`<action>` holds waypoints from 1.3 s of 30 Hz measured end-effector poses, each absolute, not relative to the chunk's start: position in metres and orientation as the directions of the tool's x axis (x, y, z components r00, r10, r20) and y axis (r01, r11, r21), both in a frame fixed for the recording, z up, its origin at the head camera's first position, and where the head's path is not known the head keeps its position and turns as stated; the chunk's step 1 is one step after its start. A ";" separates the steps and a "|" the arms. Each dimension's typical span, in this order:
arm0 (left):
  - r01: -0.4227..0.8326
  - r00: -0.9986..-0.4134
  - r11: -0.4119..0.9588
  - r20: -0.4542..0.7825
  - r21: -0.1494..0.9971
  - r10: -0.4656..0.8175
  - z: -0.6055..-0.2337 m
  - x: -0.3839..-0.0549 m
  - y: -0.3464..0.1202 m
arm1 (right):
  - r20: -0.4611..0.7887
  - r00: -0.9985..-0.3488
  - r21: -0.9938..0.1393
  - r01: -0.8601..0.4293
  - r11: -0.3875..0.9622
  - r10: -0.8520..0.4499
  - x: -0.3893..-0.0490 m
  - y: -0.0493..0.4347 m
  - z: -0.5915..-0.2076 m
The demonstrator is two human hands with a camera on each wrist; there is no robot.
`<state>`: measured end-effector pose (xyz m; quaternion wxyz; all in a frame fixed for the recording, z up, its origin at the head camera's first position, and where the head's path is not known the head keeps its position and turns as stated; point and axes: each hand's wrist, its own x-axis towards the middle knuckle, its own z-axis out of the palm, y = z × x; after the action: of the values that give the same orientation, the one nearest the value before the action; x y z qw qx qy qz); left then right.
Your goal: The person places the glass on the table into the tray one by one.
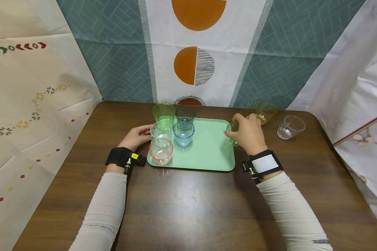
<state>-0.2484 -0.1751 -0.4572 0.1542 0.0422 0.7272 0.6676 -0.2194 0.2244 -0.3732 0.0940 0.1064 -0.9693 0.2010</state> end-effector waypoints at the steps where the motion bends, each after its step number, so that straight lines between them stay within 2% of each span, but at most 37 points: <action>1: -0.144 -0.948 0.106 -0.168 0.984 0.270 -0.457 -0.249 -0.175 | 0.228 -0.958 -0.368 -0.248 0.896 -0.172 -0.219 0.223 -0.373; 7: -0.138 -0.945 0.105 -0.163 0.985 0.283 -0.458 -0.250 -0.175 | 0.234 -0.952 -0.356 -0.274 0.894 -0.199 -0.220 0.214 -0.371; 22: -0.131 -0.952 0.126 -0.160 0.983 0.261 -0.457 -0.250 -0.173 | 0.153 -0.965 -0.413 -0.259 0.873 -0.214 -0.216 0.196 -0.373; 29: -0.118 -0.952 0.143 -0.153 0.983 0.266 -0.469 -0.256 -0.177 | 0.121 -0.964 -0.422 -0.265 0.867 -0.236 -0.213 0.182 -0.373; 39: -0.130 -0.952 0.122 -0.158 0.984 0.260 -0.458 -0.250 -0.175 | 0.110 -0.953 -0.406 -0.301 0.863 -0.281 -0.205 0.163 -0.376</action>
<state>-0.2500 -0.1746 -0.4581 0.1477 0.0443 0.7344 0.6609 -0.2051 0.1627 -0.3755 0.0237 0.1509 -0.9648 0.2139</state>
